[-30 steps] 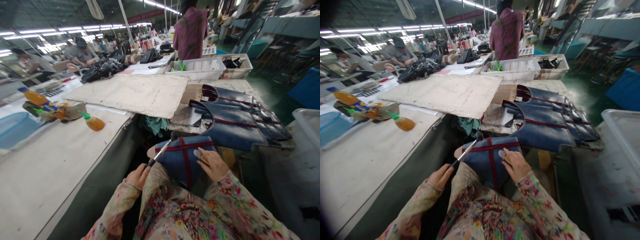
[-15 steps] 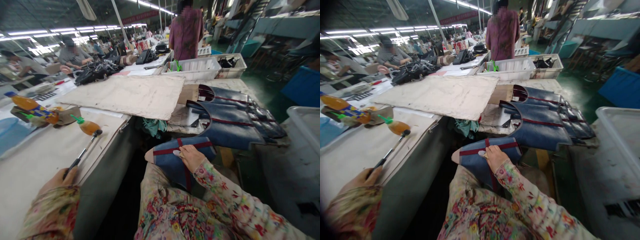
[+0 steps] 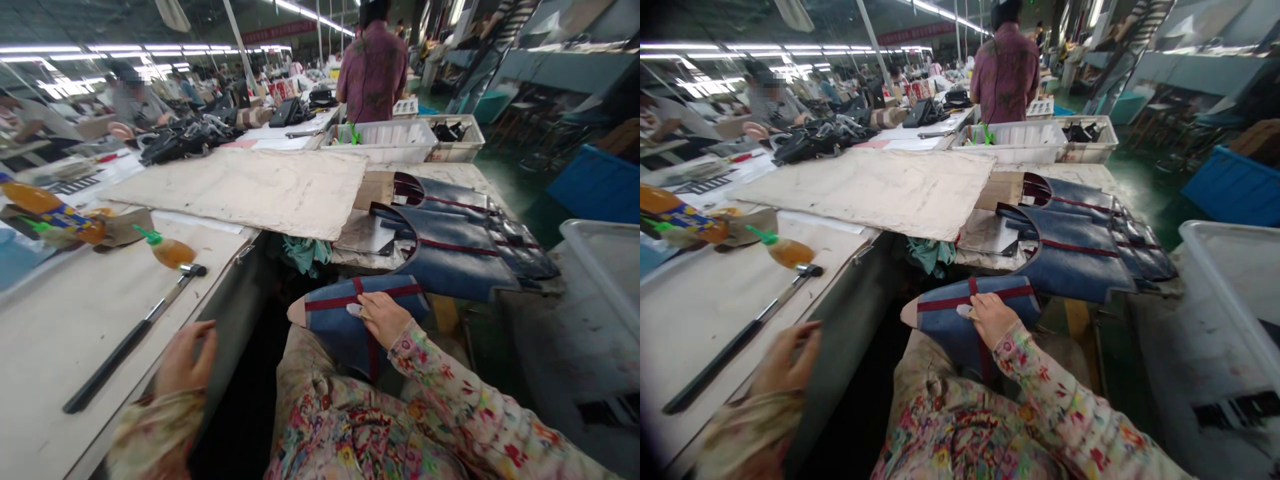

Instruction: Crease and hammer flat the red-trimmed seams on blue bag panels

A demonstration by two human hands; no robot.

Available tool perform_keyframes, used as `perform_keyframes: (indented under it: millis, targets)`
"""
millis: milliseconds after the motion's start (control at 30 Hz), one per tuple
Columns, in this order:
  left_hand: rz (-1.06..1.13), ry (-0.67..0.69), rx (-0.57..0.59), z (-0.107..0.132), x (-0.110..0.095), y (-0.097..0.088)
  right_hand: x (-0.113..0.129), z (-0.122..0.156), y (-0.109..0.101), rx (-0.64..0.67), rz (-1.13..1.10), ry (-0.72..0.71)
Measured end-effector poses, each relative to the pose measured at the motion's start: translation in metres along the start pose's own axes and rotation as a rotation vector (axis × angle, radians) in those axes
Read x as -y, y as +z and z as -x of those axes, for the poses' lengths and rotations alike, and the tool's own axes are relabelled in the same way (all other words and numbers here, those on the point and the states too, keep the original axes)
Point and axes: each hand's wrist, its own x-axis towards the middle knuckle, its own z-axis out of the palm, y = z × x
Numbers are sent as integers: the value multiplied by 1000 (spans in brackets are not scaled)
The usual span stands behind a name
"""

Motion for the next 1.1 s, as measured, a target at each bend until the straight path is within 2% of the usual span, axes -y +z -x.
perform_keyframes:
  millis: [67,133,233,333,433,567,733,833,933,1033,1100]
  targets:
    - [137,193,119,4,-46,44,-8,6,-2,-16,-9,-16]
    - [234,331,145,5,-92,81,-20,15,-5,-27,6,-13]
    - [307,450,216,3,-149,117,-42,32,-12,-69,58,27]
    - [259,484,255,1,-183,136,-60,50,-15,-120,104,76]
    - [166,509,265,2,-197,149,-66,59,-13,-164,107,151]
    - [87,524,236,4,-202,156,-67,52,-13,-190,40,230]
    - [110,498,315,-1,-197,149,-86,44,-25,-114,-144,310]
    - [130,417,294,-3,-173,138,-99,50,-31,-99,-213,511]
    - [83,284,203,-5,-138,129,-101,54,-33,-74,-278,698]
    - [68,84,179,-6,-109,126,-94,44,-35,-69,-337,705]
    - [172,-52,236,-6,-96,128,-90,31,-37,-54,-368,704]
